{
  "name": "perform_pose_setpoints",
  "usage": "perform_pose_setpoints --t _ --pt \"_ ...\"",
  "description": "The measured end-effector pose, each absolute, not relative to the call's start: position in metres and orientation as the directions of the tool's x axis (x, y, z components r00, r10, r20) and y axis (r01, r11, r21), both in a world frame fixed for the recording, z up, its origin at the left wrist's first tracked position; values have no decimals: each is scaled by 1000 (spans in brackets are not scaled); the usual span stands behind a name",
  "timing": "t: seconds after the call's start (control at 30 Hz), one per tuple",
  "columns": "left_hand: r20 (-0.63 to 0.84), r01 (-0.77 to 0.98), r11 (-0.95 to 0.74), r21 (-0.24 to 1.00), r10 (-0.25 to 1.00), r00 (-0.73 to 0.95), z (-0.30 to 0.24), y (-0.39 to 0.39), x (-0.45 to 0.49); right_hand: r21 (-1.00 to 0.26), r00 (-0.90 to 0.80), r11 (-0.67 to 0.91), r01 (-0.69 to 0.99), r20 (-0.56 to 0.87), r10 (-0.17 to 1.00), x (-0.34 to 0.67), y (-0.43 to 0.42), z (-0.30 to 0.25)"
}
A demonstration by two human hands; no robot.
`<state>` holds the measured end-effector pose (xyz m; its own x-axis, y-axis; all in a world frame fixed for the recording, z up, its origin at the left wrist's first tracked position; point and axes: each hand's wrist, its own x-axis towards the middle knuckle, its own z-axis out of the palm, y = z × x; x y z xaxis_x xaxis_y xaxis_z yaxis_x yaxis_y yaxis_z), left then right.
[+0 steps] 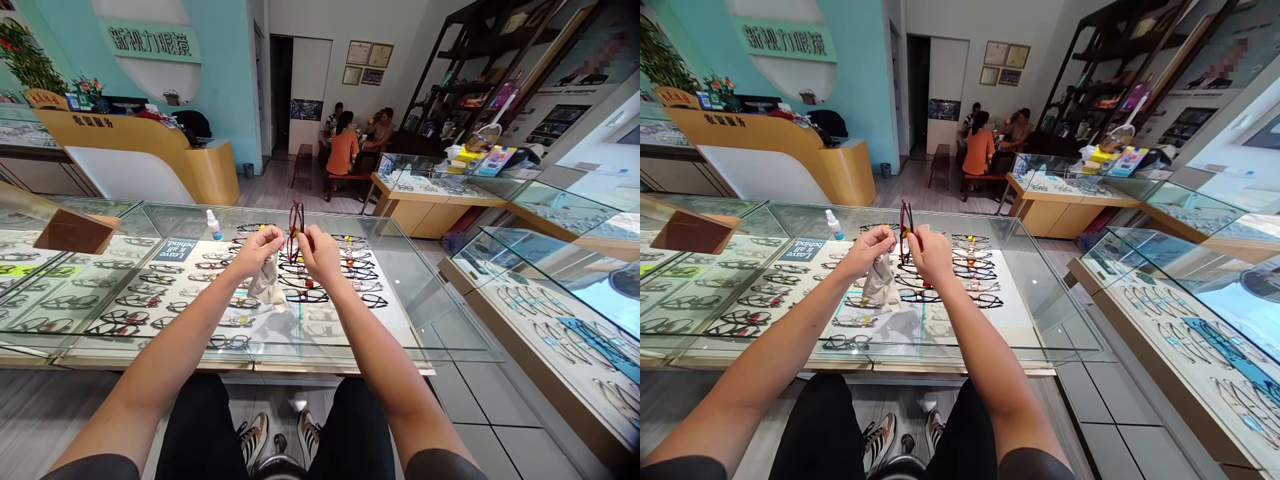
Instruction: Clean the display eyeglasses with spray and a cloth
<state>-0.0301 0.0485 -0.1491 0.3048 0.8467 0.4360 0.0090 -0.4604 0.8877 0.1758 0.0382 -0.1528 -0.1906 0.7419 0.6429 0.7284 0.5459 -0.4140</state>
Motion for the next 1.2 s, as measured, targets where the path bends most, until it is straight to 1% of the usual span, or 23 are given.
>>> perform_pose_setpoints --t 0.13,0.43,0.63,0.73,0.97,1.1,1.2 --pt "451 18 -475 880 846 286 -149 48 -28 -395 -213 569 721 655 725 176 38 -155" --pt "458 127 -493 861 859 230 -149 47 -29 -349 -254 579 737 651 715 173 37 -156" --pt "470 153 -498 854 863 185 -147 45 -27 -315 -270 597 738 673 689 172 42 -161" --pt "471 154 -494 855 867 164 -149 47 -28 -324 -271 618 717 687 674 172 44 -164" --pt "490 162 -507 846 861 135 -153 53 -32 -388 -258 651 653 694 672 172 43 -165" --pt "532 152 -550 821 834 146 -152 56 -34 -398 -212 624 673 704 677 172 44 -165" --pt "536 132 -553 823 832 142 -152 57 -34 -451 -74 544 707 718 692 174 45 -167"
